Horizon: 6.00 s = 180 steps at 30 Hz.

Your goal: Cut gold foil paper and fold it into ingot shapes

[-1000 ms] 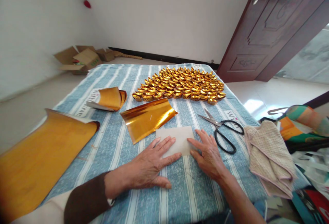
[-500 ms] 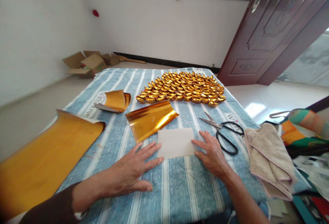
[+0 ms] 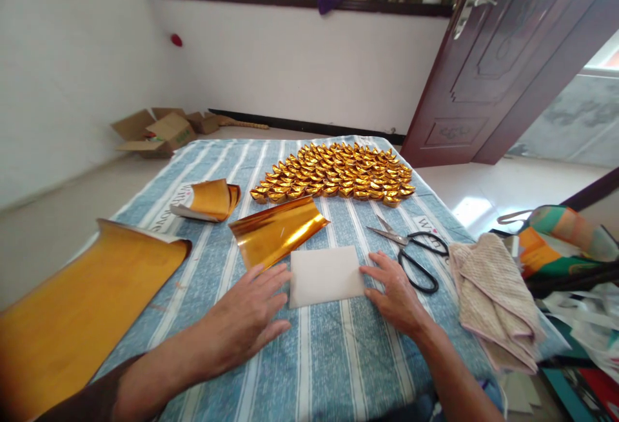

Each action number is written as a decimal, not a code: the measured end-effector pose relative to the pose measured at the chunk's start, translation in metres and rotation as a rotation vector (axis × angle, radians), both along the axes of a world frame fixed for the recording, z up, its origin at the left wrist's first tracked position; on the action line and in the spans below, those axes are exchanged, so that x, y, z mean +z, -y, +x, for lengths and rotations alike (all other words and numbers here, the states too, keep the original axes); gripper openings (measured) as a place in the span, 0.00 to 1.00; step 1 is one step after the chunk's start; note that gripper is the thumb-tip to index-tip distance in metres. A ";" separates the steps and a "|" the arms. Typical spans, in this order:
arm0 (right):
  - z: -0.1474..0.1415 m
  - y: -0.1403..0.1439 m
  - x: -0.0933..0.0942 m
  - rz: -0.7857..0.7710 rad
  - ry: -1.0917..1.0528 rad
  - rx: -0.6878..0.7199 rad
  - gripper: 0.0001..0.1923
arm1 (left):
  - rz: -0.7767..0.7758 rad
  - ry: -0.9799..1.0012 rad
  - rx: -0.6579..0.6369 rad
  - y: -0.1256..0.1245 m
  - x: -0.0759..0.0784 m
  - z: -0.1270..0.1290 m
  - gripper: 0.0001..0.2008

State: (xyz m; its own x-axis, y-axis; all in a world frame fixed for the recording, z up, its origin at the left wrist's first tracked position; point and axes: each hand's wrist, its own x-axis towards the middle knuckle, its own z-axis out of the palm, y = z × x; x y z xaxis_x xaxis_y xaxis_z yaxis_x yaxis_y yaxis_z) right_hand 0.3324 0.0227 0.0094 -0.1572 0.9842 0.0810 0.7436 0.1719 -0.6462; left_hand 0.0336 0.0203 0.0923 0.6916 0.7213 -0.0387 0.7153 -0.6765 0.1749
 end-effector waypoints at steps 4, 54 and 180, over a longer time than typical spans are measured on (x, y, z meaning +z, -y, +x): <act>0.011 -0.001 0.005 0.128 -0.035 -0.107 0.17 | 0.202 0.121 -0.029 0.000 -0.011 0.037 0.08; 0.069 0.021 0.023 0.166 0.197 0.175 0.07 | 0.310 0.184 -0.048 -0.049 -0.059 0.072 0.21; 0.007 0.060 0.011 0.442 0.232 0.263 0.08 | -0.094 0.069 -0.408 -0.077 -0.065 0.076 0.23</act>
